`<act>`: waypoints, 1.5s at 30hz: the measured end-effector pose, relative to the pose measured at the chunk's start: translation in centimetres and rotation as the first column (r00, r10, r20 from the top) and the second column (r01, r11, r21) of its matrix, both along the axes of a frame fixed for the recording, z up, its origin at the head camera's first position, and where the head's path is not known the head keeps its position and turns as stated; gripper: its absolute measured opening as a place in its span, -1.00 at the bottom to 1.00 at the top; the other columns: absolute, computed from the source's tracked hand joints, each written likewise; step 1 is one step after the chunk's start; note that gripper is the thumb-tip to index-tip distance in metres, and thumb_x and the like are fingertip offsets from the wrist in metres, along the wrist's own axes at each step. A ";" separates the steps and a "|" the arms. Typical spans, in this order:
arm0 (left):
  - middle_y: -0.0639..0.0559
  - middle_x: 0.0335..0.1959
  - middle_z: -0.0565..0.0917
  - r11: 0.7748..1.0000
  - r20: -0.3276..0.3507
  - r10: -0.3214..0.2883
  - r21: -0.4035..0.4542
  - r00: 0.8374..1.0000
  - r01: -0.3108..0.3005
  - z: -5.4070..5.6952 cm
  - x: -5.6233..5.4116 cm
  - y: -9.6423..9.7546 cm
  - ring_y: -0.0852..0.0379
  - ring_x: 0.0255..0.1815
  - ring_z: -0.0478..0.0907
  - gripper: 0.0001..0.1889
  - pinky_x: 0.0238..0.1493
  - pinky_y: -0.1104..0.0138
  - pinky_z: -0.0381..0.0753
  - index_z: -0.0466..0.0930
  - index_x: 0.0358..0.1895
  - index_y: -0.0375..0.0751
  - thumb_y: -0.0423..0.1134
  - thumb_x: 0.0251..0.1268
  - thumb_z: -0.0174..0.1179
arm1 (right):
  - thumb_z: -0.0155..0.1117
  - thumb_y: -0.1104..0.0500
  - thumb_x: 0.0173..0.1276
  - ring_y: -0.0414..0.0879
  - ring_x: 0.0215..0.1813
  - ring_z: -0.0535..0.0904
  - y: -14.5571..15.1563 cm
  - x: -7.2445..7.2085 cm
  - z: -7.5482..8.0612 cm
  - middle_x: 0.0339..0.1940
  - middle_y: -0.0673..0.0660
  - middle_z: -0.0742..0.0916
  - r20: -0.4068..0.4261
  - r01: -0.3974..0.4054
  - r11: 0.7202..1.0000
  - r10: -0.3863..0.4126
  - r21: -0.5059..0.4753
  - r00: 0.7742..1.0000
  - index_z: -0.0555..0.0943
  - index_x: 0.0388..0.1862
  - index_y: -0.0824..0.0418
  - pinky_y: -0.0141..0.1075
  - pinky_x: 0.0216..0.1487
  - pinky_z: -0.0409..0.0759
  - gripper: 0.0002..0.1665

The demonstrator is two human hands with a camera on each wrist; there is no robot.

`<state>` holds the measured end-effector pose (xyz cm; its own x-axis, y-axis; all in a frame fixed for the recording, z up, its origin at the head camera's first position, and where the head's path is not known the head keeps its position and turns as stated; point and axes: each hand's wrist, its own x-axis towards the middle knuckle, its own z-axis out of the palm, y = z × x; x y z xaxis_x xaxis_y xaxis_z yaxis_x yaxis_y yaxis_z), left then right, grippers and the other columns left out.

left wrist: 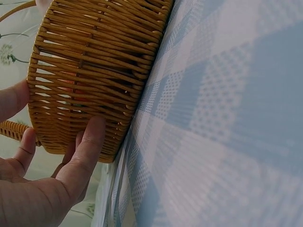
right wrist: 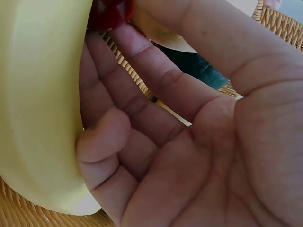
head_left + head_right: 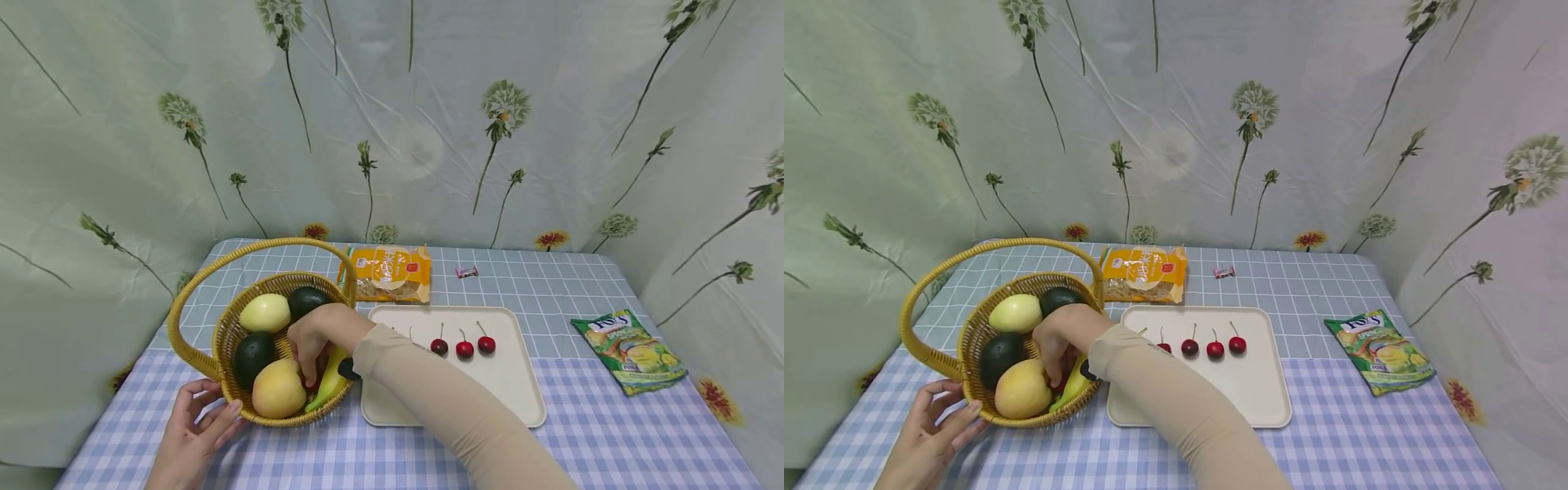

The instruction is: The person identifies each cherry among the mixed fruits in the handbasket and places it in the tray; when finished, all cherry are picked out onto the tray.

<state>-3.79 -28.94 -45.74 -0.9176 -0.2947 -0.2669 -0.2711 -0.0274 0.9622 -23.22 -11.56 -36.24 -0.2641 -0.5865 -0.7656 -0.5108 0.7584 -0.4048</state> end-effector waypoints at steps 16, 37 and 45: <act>0.00 0.28 0.29 1.000 0.016 0.002 -0.005 1.000 -0.001 0.1 -0.1 0.2 0.40 -0.04 0.64 -0.53 -0.08 0.40 0.82 0.20 0.22 0.15 -0.30 0.57 0.31 | 0.62 0.24 0.32 -0.26 -0.39 0.64 -0.5 0.6 0.2 -0.42 -0.01 0.85 -0.034 0.024 0.998 -0.022 0.065 0.999 0.82 -0.52 0.08 -0.46 -0.48 0.47 -0.79; 0.19 0.15 0.40 1.000 -0.015 0.006 0.019 1.000 -0.006 0.0 0.0 0.1 0.44 -0.04 0.65 -0.56 -0.12 0.42 0.82 0.22 0.21 0.12 -0.33 0.59 0.28 | 0.59 0.17 0.36 -0.30 -0.35 0.67 0.9 -0.5 0.1 -0.41 -0.08 0.79 -0.110 -0.061 0.995 0.052 -0.085 0.993 0.76 -0.39 0.02 -0.45 -0.26 0.68 -0.85; 0.23 0.13 0.41 1.000 -0.018 0.005 0.030 1.000 -0.005 -0.1 0.1 -0.1 0.43 -0.06 0.64 -0.56 -0.12 0.42 0.82 0.21 0.21 0.10 -0.35 0.58 0.28 | 0.57 0.22 0.38 -0.20 -0.26 0.78 2.4 -0.9 0.2 -0.27 -0.05 0.78 -0.065 -0.002 0.965 -0.015 -0.264 0.998 0.72 -0.22 0.07 -0.37 -0.16 0.75 -0.86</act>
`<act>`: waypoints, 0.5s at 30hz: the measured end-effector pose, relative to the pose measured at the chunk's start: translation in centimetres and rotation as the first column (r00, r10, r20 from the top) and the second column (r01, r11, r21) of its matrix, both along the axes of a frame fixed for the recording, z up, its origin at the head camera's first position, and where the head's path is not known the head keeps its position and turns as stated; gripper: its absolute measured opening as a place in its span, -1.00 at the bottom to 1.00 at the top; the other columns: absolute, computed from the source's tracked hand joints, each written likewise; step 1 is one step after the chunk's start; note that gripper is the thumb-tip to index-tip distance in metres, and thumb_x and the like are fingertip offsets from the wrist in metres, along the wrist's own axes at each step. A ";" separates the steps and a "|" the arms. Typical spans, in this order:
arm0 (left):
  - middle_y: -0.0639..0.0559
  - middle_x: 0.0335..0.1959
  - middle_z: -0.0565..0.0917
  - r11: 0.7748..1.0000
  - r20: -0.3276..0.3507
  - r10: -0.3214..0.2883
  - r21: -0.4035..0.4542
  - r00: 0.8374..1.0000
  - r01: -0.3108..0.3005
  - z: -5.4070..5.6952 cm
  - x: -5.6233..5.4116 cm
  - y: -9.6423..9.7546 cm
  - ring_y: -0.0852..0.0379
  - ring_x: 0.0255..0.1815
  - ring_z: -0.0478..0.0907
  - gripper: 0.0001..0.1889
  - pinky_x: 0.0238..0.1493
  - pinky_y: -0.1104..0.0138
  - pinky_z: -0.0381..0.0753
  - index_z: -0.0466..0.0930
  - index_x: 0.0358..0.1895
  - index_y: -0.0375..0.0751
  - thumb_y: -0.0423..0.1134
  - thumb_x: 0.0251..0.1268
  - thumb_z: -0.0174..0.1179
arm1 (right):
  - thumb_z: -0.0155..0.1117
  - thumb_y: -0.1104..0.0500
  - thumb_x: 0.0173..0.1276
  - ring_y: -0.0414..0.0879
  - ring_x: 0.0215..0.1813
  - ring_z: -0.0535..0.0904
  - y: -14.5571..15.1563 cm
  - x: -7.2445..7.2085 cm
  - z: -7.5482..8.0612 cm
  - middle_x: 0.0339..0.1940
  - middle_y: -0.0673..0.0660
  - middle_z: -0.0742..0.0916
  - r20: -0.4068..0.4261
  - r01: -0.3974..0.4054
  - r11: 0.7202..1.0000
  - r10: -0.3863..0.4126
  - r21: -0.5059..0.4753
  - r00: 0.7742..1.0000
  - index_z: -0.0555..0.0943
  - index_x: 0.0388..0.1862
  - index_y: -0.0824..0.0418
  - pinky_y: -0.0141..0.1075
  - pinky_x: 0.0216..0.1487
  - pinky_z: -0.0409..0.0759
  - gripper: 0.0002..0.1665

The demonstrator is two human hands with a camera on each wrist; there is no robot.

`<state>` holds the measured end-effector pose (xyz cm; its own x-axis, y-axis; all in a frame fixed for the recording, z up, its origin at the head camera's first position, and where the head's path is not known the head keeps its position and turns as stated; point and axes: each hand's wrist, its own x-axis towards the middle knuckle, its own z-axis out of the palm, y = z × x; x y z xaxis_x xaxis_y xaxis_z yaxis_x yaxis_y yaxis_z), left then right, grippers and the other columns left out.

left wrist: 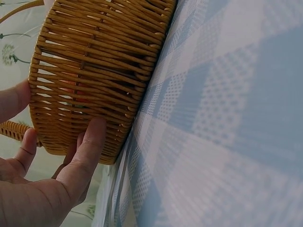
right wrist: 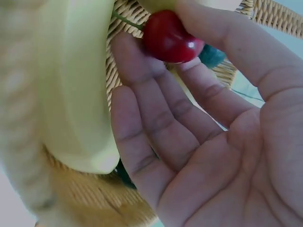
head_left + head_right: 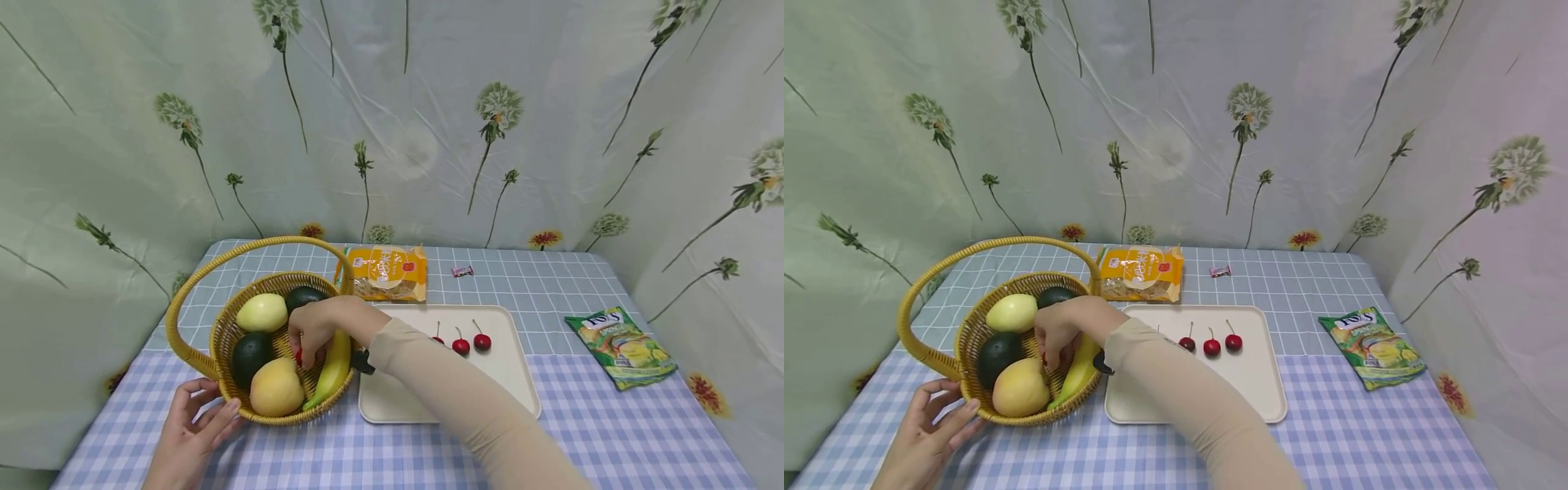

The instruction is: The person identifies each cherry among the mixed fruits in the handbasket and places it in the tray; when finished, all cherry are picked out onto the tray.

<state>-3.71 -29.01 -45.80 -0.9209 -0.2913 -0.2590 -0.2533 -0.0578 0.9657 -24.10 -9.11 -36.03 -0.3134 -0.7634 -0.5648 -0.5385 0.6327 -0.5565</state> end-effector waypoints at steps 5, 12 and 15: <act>0.13 0.18 0.35 1.000 0.024 -0.003 -0.011 1.000 0.003 0.0 -0.2 0.0 0.44 -0.05 0.63 -0.56 -0.11 0.42 0.82 0.21 0.20 0.14 -0.33 0.59 0.28 | 0.62 0.15 0.36 -0.27 -0.31 0.60 1.3 -0.3 0.2 -0.29 -0.08 0.73 -0.079 -0.018 0.994 0.010 -0.103 0.997 0.75 -0.12 0.03 -0.45 -0.29 0.58 -0.81; 0.09 0.21 0.33 1.000 0.026 0.002 -0.002 1.000 -0.002 -0.1 -0.2 0.0 0.44 -0.05 0.63 -0.55 -0.11 0.41 0.82 0.22 0.20 0.16 -0.33 0.58 0.30 | 0.57 0.24 0.40 -0.26 -0.04 0.60 3.5 -1.0 0.5 -0.08 -0.05 0.75 -0.067 -0.054 0.975 0.040 -0.217 0.997 0.76 0.12 0.11 -0.50 -0.10 0.59 -0.66; 0.13 0.18 0.35 1.000 0.024 0.008 0.002 1.000 -0.008 -0.1 -0.1 -0.1 0.44 -0.05 0.64 -0.55 -0.12 0.41 0.82 0.23 0.20 0.15 -0.33 0.57 0.30 | 0.55 0.28 0.40 -0.25 0.08 0.64 4.4 -1.2 0.6 0.03 -0.03 0.78 -0.059 -0.068 0.962 0.054 -0.266 0.997 0.76 0.17 0.15 -0.50 0.01 0.61 -0.63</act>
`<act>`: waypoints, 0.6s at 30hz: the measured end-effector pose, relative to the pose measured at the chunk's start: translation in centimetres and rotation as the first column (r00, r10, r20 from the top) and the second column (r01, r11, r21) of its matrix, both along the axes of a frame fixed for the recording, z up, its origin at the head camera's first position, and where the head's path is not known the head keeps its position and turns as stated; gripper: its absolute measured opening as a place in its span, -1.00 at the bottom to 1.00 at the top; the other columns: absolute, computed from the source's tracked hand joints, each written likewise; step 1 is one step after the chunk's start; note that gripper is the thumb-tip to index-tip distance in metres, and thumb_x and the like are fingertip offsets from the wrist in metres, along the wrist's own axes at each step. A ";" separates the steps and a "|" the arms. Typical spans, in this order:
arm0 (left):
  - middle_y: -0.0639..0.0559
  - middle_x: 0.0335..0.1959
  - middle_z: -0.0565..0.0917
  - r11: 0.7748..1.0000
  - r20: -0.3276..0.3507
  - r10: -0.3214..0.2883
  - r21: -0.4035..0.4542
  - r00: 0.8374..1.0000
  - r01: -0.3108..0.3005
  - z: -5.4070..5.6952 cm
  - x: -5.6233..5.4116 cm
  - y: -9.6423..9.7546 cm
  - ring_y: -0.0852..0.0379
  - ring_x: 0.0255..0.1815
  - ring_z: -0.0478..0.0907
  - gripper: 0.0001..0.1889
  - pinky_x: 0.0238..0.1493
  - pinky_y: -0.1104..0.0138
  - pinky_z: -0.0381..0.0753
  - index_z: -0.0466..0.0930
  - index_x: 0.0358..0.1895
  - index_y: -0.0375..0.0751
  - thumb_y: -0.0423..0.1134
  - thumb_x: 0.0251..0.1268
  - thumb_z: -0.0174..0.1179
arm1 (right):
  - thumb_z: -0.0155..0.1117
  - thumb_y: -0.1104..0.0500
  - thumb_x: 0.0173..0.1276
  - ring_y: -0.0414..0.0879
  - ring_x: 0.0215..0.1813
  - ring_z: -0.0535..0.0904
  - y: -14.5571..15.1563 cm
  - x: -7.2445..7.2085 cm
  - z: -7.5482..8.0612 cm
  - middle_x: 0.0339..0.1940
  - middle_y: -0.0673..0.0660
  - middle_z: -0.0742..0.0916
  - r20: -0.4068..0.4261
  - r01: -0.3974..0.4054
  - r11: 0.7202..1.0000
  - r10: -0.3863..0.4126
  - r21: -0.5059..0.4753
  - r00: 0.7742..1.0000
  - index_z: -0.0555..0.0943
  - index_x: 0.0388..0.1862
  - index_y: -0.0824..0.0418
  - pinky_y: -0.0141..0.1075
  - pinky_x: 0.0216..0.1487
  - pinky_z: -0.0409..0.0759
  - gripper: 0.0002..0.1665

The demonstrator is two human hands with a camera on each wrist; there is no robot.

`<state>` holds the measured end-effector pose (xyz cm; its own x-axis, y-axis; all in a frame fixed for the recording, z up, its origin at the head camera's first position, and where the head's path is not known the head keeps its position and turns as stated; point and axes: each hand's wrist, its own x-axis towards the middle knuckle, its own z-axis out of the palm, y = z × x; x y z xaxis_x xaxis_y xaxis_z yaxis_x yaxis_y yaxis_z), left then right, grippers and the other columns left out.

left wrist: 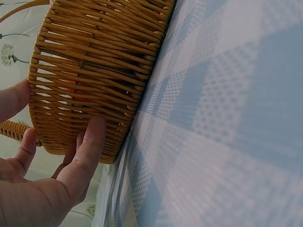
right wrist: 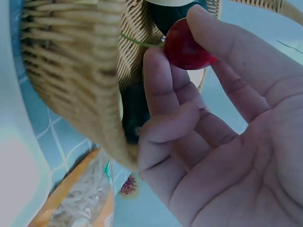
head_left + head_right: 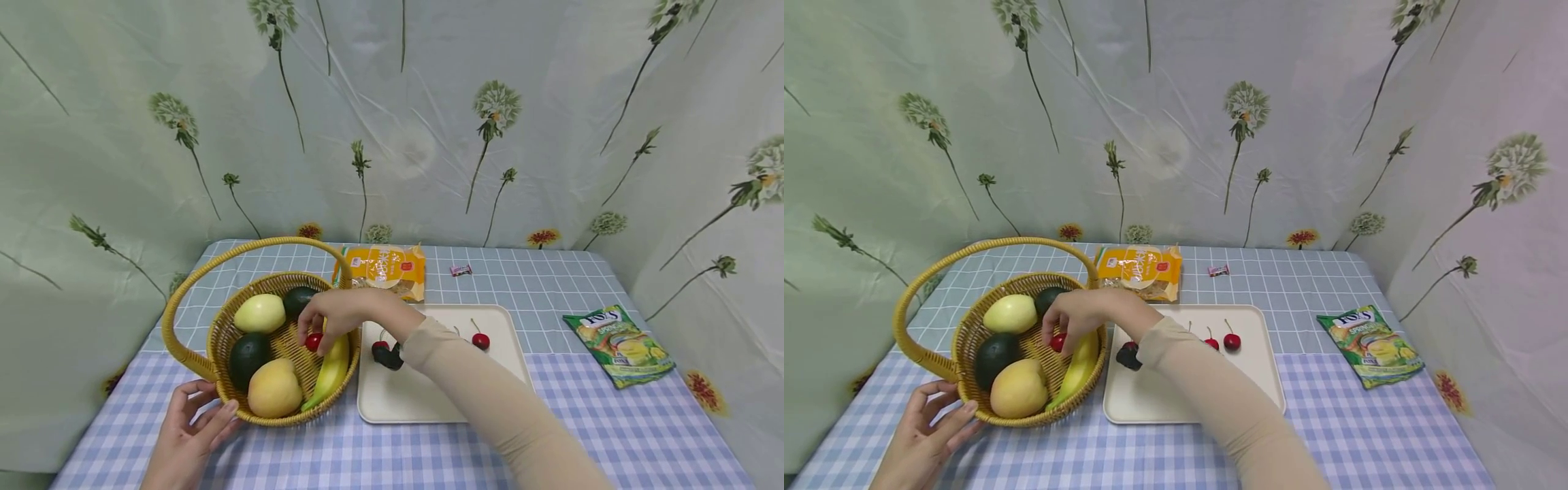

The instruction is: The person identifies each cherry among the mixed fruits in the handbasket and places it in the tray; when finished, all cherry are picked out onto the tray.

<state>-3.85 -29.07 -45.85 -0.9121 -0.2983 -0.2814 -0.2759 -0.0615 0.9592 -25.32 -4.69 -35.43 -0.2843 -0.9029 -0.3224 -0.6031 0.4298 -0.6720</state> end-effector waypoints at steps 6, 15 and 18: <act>0.20 0.15 0.38 1.000 -0.014 -0.007 0.013 1.000 0.007 0.0 0.0 -0.1 0.43 -0.05 0.63 -0.56 -0.12 0.41 0.82 0.22 0.21 0.13 -0.35 0.59 0.27 | 0.54 0.27 0.42 -0.22 0.11 0.65 1.7 0.1 0.5 0.05 -0.02 0.80 -0.012 0.010 0.998 -0.011 -0.055 1.000 0.77 0.19 0.16 -0.47 0.06 0.63 -0.62; 0.20 0.15 0.38 1.000 -0.023 -0.003 0.011 1.000 0.004 0.0 0.0 0.0 0.44 -0.05 0.64 -0.55 -0.13 0.42 0.82 0.22 0.21 0.14 -0.37 0.59 0.26 | 0.53 0.25 0.43 -0.19 0.07 0.67 3.9 0.3 0.4 0.08 -0.03 0.80 0.001 0.062 0.990 -0.062 -0.128 0.998 0.79 0.15 0.04 -0.43 0.04 0.72 -0.66; 0.19 0.15 0.37 1.000 -0.025 -0.006 0.015 1.000 0.006 0.0 0.0 0.0 0.44 -0.04 0.64 -0.55 -0.13 0.42 0.81 0.21 0.21 0.14 -0.38 0.59 0.26 | 0.52 0.26 0.43 -0.16 0.00 0.69 4.5 0.2 0.1 0.09 0.00 0.80 0.032 0.092 0.984 -0.088 -0.154 0.996 0.78 0.16 0.05 -0.42 0.00 0.76 -0.65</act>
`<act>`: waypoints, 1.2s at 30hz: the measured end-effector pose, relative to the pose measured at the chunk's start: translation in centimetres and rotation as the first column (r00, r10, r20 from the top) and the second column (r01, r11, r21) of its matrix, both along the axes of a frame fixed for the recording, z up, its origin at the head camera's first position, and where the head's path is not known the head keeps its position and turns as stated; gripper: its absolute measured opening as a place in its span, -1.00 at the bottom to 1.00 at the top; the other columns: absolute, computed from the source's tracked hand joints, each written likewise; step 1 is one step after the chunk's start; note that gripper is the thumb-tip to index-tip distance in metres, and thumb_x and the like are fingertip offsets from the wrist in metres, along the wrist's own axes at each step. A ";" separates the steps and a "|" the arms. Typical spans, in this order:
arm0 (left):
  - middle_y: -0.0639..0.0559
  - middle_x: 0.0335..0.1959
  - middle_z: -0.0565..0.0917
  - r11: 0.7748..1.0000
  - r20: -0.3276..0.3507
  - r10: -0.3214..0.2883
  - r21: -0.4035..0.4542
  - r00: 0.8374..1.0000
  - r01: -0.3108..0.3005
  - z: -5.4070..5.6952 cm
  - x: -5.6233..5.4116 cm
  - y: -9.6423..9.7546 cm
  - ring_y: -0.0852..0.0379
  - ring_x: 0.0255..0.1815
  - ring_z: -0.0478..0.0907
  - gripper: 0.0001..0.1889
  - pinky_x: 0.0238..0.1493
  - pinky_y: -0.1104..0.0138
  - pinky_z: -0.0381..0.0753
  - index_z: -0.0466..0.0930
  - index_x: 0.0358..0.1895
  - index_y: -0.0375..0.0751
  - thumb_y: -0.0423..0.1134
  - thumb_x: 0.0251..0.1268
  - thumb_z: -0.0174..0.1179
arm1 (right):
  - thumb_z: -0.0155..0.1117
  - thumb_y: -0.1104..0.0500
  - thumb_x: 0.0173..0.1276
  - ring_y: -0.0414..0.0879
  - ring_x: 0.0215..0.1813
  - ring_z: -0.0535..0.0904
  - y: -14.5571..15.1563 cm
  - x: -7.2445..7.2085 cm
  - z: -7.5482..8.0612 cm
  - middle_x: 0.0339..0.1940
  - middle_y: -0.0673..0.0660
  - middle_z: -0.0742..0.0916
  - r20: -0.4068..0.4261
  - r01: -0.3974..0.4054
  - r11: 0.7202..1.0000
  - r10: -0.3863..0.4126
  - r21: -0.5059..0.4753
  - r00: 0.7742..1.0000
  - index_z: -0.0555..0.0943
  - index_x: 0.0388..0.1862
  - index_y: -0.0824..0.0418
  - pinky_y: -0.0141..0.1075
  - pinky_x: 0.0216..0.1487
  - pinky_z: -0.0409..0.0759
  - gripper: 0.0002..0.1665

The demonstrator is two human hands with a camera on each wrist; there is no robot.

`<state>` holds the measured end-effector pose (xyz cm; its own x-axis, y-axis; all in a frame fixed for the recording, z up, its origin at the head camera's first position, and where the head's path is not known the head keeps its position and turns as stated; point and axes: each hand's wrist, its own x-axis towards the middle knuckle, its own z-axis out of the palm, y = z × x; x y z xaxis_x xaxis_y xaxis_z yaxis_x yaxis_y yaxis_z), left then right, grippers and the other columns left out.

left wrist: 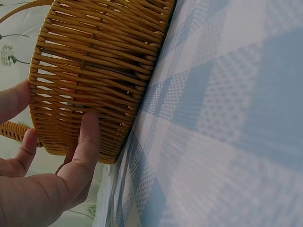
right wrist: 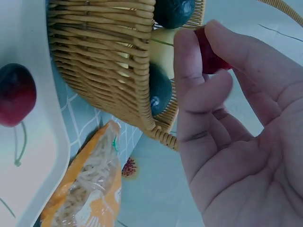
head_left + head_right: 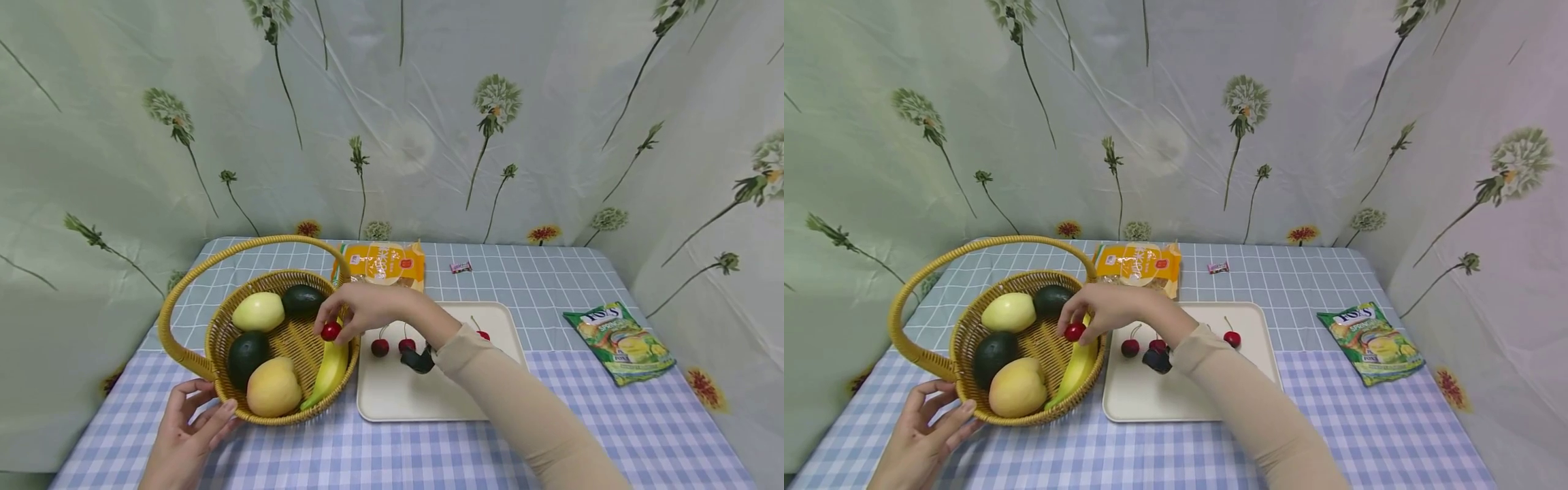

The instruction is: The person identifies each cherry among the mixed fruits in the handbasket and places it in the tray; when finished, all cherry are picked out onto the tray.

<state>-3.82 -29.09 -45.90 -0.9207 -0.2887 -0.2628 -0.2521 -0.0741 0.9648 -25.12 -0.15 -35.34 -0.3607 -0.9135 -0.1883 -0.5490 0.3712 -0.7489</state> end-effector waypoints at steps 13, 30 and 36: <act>0.07 0.20 0.30 1.000 0.004 -0.002 0.000 1.000 0.002 0.1 -0.1 0.1 0.41 -0.05 0.64 -0.54 -0.11 0.42 0.81 0.21 0.21 0.12 -0.38 0.58 0.27 | 0.33 0.14 0.61 -0.12 0.13 0.71 2.8 0.4 -0.1 0.11 0.01 0.76 0.041 0.085 0.995 -0.083 -0.057 0.996 0.73 0.23 0.18 -0.41 0.16 0.74 -0.69; 0.16 0.14 0.37 1.000 0.002 0.015 0.013 1.000 -0.015 0.1 0.0 0.1 0.39 -0.07 0.64 -0.55 -0.12 0.42 0.81 0.22 0.20 0.09 -0.40 0.57 0.27 | 0.48 0.14 0.49 -0.12 0.05 0.74 11.7 3.1 -1.2 0.20 0.05 0.74 0.068 0.386 0.915 -0.381 -0.117 0.922 0.70 0.19 0.11 -0.24 0.24 0.77 -0.66; 0.16 0.13 0.37 1.000 -0.008 0.009 0.008 1.000 -0.009 0.0 0.0 0.1 0.39 -0.07 0.64 -0.55 -0.12 0.42 0.82 0.22 0.20 0.07 -0.41 0.57 0.27 | 0.51 0.18 0.46 -0.03 0.10 0.73 15.2 4.1 -1.9 0.16 0.11 0.75 0.037 0.480 0.867 -0.480 -0.136 0.876 0.69 0.22 0.17 -0.20 0.22 0.79 -0.61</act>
